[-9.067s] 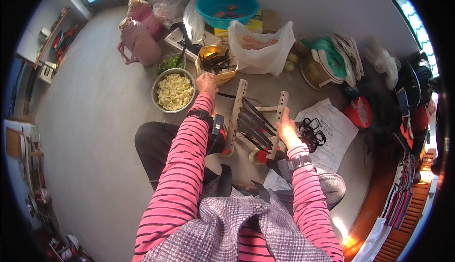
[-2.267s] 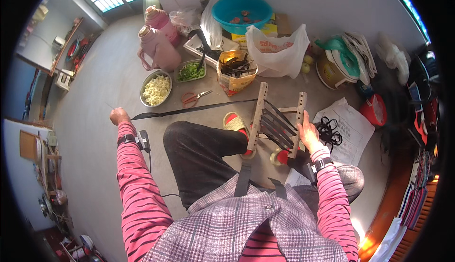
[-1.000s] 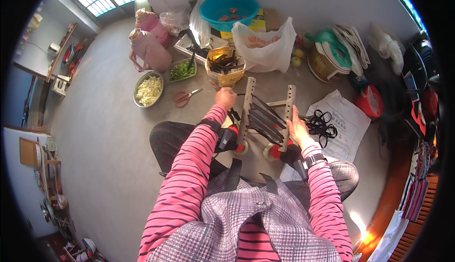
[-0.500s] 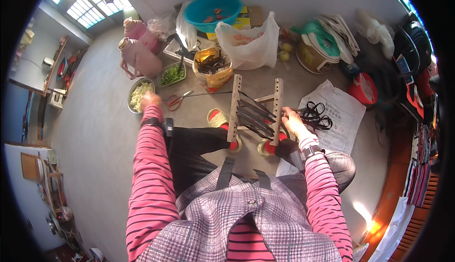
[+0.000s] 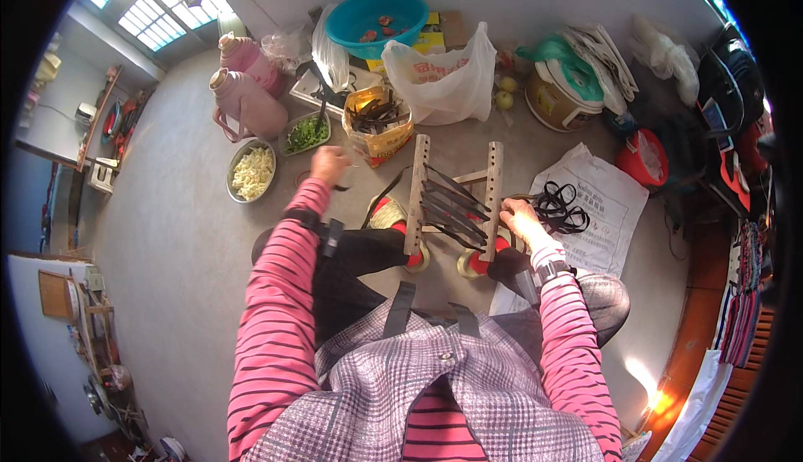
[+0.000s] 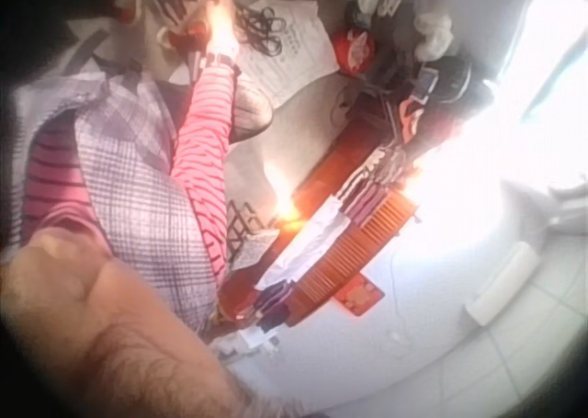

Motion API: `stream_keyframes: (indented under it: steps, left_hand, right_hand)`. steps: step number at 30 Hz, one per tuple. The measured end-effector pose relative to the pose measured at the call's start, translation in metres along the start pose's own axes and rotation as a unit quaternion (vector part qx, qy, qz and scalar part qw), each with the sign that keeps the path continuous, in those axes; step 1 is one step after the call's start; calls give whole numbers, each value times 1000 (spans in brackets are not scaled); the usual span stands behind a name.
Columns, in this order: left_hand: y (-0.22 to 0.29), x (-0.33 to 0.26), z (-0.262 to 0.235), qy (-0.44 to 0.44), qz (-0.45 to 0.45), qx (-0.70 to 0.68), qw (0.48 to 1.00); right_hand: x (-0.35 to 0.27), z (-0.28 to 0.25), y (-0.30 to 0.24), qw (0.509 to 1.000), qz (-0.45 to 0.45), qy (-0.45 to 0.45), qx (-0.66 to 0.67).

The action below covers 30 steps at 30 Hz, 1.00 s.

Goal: The person sits on the floor and assembles black straps onto a small wooden jig. They repeatedly thread the straps through slots, adjust tension, and use scissors to trim excess material. The person handles the straps and scissors directly, placing trimmed pieces aside.

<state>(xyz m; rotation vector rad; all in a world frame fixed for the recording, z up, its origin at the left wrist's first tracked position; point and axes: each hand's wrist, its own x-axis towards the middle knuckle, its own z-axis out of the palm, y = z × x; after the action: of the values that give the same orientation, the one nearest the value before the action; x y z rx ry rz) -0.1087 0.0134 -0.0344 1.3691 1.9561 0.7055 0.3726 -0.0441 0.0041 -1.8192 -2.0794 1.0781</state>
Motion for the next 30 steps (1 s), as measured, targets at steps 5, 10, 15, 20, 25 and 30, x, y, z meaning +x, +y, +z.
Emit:
stream_keyframes:
  steps: [5, 10, 15, 20, 25, 30]
  left_hand:
    - [67, -31, 98, -38, -49, -229, 971]
    - [75, -30, 140, -13, 5, -294, 956]
    - [64, -22, 142, -33, 31, -135, 990]
    - [67, -21, 135, -32, 49, -15, 998]
    - [67, -28, 131, 84, 59, 23, 994]
    - [62, -32, 115, 124, 30, 51, 991]
  right_hand:
    - [0, 3, 3, 1000, -18, 2, 4]
    - [-1, 8, 7, 999, -34, 11, 7]
    - [1, 9, 7, 1000, -18, 1, 25]
    - [2, 9, 3, 1000, -17, 7, 12]
    - [-5, 4, -1, 1000, -20, 20, 12]
    - [-7, -5, 0, 1000, 9, -9, -9]
